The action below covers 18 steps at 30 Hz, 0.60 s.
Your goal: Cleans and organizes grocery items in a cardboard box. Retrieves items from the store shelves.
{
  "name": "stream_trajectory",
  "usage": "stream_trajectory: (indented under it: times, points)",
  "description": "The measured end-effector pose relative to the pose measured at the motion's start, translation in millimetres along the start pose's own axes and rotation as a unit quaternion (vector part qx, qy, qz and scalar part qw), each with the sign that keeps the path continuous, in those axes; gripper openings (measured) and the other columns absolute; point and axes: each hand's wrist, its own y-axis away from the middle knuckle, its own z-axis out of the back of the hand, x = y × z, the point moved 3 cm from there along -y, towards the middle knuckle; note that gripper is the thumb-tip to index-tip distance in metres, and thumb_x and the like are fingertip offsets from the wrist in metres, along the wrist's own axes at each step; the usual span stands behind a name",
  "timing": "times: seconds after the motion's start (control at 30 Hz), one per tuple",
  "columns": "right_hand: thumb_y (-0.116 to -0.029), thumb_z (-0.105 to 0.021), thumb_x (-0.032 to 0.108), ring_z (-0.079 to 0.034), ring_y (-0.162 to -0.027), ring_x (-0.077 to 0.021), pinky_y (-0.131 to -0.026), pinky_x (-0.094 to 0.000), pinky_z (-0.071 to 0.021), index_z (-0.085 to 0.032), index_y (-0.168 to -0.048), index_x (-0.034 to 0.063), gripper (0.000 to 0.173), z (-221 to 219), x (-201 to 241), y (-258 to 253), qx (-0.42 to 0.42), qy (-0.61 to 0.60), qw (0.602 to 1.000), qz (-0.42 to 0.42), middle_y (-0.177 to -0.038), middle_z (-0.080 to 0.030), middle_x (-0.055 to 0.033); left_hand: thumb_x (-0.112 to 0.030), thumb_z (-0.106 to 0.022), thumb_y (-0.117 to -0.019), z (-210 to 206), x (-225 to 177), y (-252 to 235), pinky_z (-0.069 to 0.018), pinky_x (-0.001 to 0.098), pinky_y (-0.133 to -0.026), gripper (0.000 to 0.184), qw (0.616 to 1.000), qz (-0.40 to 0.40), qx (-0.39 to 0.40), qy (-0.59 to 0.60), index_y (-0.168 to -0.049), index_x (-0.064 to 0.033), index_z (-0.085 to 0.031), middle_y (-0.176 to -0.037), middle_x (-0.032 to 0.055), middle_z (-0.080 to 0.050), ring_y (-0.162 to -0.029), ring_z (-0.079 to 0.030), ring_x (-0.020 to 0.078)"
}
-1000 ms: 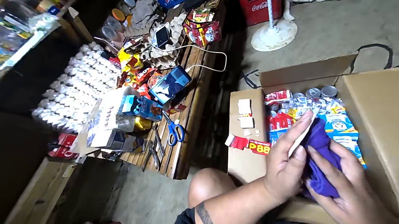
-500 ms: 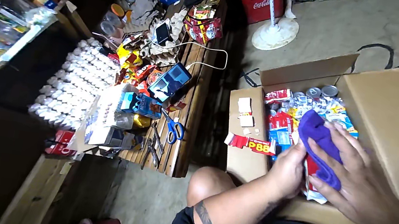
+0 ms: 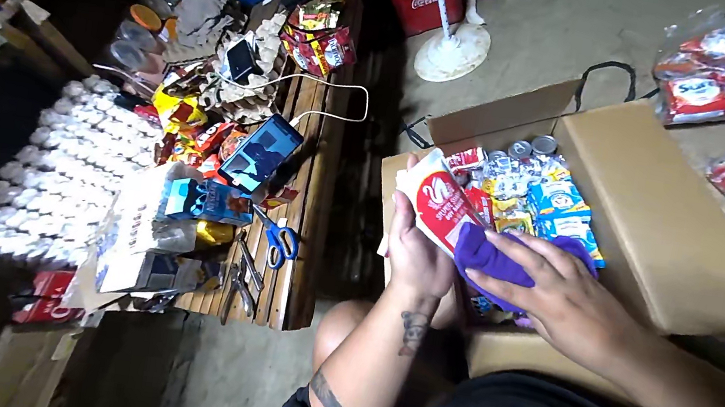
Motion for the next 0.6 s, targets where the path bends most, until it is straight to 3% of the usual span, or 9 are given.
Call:
stream_trajectory:
  times: [0.17,0.27,0.33,0.5,0.6]
  points:
    - [-0.0682,-0.073,-0.011,-0.057,-0.126,-0.0446,-0.082,-0.0611,-0.0536,-0.061,-0.139,0.0402,0.088,-2,-3,-1,0.048,0.019,0.998,-0.032,-0.152,-0.052,-0.0066,-0.046,-0.014,-0.1099,7,-8,-7,-0.0495,0.0412,-0.104,0.053,0.997,-0.053,-0.055,-0.022,-0.155,-0.0275,-0.034,-0.141,0.0018,-0.055,-0.128,-0.056,0.0173]
    - [-0.0684,-0.074,-0.016,-0.057,-0.126,-0.047,-0.082,-0.0651,-0.053,-0.061,-0.14,0.0375,0.091,-1,-13,-3,0.096,0.013,0.993,-0.07,-0.151,-0.052,-0.0101,-0.046,-0.014,-0.1104,12,-9,-11,-0.0499,0.0372,-0.103,0.052,0.992,-0.077,-0.086,-0.04,-0.155,-0.0279,-0.033,-0.138,0.0002,-0.056,-0.125,-0.057,0.0137]
    - [-0.0719,-0.072,-0.016,-0.057,-0.125,-0.0478,-0.081,-0.066,-0.0527,-0.063,-0.139,0.0341,0.084,0,-25,-2,0.095,0.013,0.99,-0.101,-0.152,-0.051,-0.0121,-0.045,-0.016,-0.1106,15,-8,-12,-0.052,0.0371,-0.1,0.05,0.991,-0.074,-0.111,-0.033,-0.152,-0.0284,-0.037,-0.131,0.0002,-0.06,-0.119,-0.06,0.0138]
    - [-0.0849,-0.058,0.0,-0.054,-0.126,-0.0498,-0.089,-0.0662,-0.0505,-0.063,-0.141,0.0233,0.061,18,-48,-7,0.018,-0.021,0.985,-0.168,-0.153,-0.047,-0.0187,-0.047,-0.016,-0.1102,10,4,-9,-0.0506,0.0413,-0.103,0.051,0.996,-0.013,-0.09,0.004,-0.149,-0.0281,-0.043,-0.133,0.0016,-0.06,-0.124,-0.059,0.0174]
    - [-0.0961,-0.055,0.025,-0.053,-0.131,-0.0444,-0.101,-0.0611,-0.0478,-0.062,-0.142,0.0176,0.047,21,-35,-10,-0.058,-0.094,0.985,-0.134,-0.151,-0.048,-0.0224,-0.046,-0.017,-0.11,1,20,-1,-0.0521,0.0413,-0.101,0.051,0.997,0.038,-0.064,-0.026,-0.148,-0.0287,-0.045,-0.132,0.002,-0.062,-0.122,-0.06,0.0175]
